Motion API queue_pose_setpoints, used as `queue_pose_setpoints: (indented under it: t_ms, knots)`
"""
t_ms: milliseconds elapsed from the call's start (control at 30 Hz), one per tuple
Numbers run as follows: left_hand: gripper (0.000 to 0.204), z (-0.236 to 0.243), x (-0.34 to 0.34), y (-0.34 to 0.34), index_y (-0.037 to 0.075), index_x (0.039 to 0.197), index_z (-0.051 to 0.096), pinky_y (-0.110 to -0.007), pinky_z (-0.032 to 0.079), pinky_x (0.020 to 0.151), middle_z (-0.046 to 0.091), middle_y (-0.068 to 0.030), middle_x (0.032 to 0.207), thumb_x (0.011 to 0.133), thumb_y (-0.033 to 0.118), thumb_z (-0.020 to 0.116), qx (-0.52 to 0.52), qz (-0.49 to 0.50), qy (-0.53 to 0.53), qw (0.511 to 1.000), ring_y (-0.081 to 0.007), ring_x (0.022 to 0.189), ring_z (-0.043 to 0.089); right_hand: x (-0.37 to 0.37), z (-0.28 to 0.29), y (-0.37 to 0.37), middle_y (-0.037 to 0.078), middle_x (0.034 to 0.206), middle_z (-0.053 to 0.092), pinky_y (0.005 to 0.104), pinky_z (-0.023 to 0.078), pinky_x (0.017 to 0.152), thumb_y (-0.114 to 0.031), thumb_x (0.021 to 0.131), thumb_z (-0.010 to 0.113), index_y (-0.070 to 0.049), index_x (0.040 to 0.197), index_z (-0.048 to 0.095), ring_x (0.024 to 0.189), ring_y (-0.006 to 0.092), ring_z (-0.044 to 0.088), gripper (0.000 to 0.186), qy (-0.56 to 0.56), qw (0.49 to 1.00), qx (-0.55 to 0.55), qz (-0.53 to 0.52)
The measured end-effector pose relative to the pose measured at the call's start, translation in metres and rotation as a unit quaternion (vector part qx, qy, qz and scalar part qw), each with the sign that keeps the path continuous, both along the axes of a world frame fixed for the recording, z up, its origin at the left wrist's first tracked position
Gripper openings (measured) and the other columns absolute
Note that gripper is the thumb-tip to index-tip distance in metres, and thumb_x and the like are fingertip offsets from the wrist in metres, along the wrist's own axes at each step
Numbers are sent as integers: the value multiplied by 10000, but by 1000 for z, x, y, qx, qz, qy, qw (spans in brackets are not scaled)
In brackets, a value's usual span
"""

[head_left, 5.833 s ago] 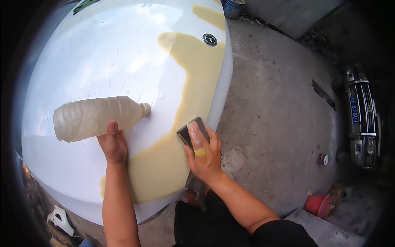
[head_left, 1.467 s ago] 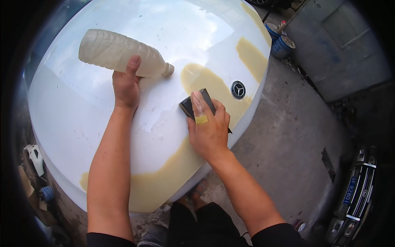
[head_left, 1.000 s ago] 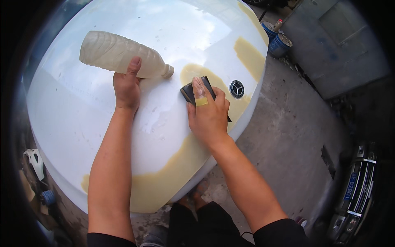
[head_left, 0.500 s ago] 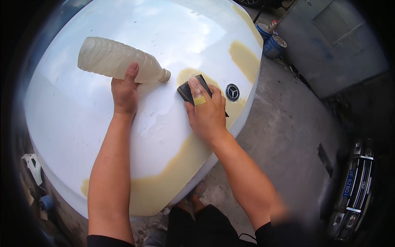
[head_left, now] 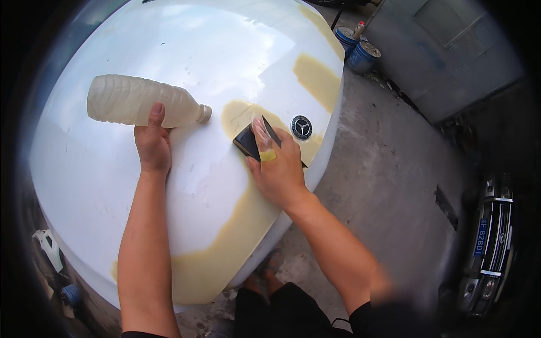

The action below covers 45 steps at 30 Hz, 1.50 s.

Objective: The person pours liquid from a plastic bottle onto the hood of a white car and uses a sanding block to rub the surface. The person repeatedly applies liquid and sands the hood area.

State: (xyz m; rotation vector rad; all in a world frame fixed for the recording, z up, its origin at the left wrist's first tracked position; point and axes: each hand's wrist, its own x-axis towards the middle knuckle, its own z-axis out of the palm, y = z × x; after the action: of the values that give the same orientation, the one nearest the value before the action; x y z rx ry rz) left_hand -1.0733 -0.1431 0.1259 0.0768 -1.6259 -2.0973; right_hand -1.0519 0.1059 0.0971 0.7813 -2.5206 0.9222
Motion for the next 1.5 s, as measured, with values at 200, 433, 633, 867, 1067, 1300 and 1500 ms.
queue_pose_setpoints:
  t_ms: [200,433,633,867,1067,1300,1500]
  knots:
    - [638,-2,3,0,11,1402,415,-450,419,1084,514,-114,1342,961,414,637,-15,-2,-7,1000,-265,1249,514,72,-22,42,96,1433,542,533,406,997,-93,801,734,-88,1477,421,1204,418,494,745,-9,1000,14,-8]
    - [628,-3,3,2,10,1388,441,-429,420,1080,524,-99,1339,956,410,659,9,-3,-15,1000,-245,1241,518,3,-6,10,149,1350,596,504,415,999,-88,803,742,-43,1460,443,1179,400,513,723,8,998,17,-67]
    - [597,-2,2,1,23,1390,435,-438,441,1061,520,-94,1340,967,385,650,15,2,-1,1000,-243,1236,524,52,-20,39,112,1417,569,501,397,1032,-89,763,764,-46,1422,494,1217,400,502,713,-1,999,25,-47]
    - [554,-7,-4,5,46,1374,448,-433,451,1052,537,-78,1311,970,364,653,46,32,20,998,-240,1225,529,-33,0,-8,118,1397,546,494,415,1007,-101,831,699,-54,1471,416,1197,399,494,701,1,1000,22,13]
    - [535,-11,-6,6,40,1361,458,-429,451,1053,540,-81,1308,969,340,664,34,34,34,998,-238,1219,535,36,-18,13,83,1445,519,506,408,1004,-116,797,742,-87,1435,499,1212,391,490,684,15,999,45,24]
    - [543,-11,-9,13,31,1360,455,-421,450,1053,535,-84,1316,972,351,659,40,53,31,997,-240,1220,535,-53,5,-38,99,1417,545,487,417,994,-117,854,682,-66,1437,466,1187,399,505,624,15,999,30,39]
    - [537,-14,-2,5,27,1358,453,-414,458,1050,535,-87,1314,976,343,658,30,35,32,998,-240,1226,535,37,-19,0,65,1480,500,502,403,984,-108,810,730,-105,1447,479,1203,379,497,685,6,995,45,86]
